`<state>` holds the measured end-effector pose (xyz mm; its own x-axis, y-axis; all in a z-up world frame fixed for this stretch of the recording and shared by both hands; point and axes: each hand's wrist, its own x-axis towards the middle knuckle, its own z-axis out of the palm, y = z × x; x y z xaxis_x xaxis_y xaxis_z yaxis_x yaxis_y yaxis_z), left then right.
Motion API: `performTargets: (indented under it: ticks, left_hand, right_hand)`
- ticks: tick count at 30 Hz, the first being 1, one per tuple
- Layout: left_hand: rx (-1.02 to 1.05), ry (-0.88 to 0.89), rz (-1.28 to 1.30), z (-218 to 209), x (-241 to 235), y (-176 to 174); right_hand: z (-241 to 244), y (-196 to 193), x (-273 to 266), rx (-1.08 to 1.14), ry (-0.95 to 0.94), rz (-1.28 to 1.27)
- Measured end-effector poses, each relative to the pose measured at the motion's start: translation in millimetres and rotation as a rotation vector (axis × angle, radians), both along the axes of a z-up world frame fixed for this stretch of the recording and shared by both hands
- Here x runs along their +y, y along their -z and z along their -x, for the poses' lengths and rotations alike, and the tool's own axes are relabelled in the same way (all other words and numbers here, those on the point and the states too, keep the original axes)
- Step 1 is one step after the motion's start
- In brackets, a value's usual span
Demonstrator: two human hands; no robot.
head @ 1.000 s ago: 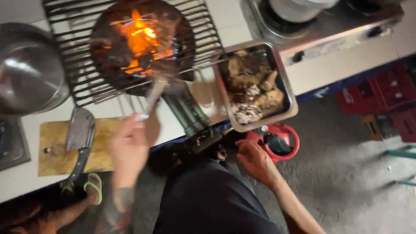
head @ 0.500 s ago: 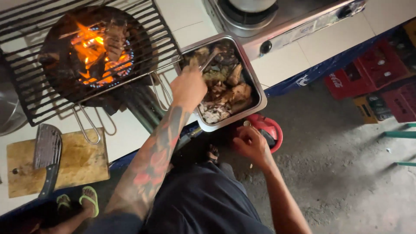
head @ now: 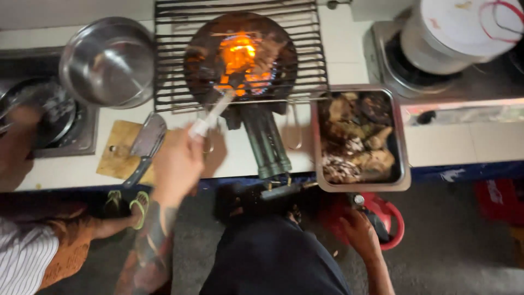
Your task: Chopping pieces of meat on a wooden board and grilling them over a charcoal fire using tongs.
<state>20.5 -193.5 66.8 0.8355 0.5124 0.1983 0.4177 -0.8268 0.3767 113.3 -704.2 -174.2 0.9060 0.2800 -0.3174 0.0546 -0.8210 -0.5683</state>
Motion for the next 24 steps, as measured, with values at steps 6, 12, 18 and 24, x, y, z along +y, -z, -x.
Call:
performTargets:
  ticks: [6, 12, 18, 24]
  left_hand:
    - [0.088, -0.062, -0.009, -25.1, 96.2, -13.8]
    - [0.122, 0.017, -0.152, -46.2, 106.1, 4.1]
    - [0.024, 0.201, -0.44, -56.1, 87.5, 13.5]
    - [-0.141, 0.23, -0.737, -64.5, 93.2, 34.3]
  right_hand:
    - [-5.8, 104.3, -15.9, -0.381, -0.611, 0.469]
    - [33.4, 206.5, -31.4, 0.488, 0.257, -0.21]
    - [99.1, 186.0, -26.6, 0.314, -0.002, 0.29]
    - [112.4, 158.9, -9.1, 0.457, -0.179, 0.508]
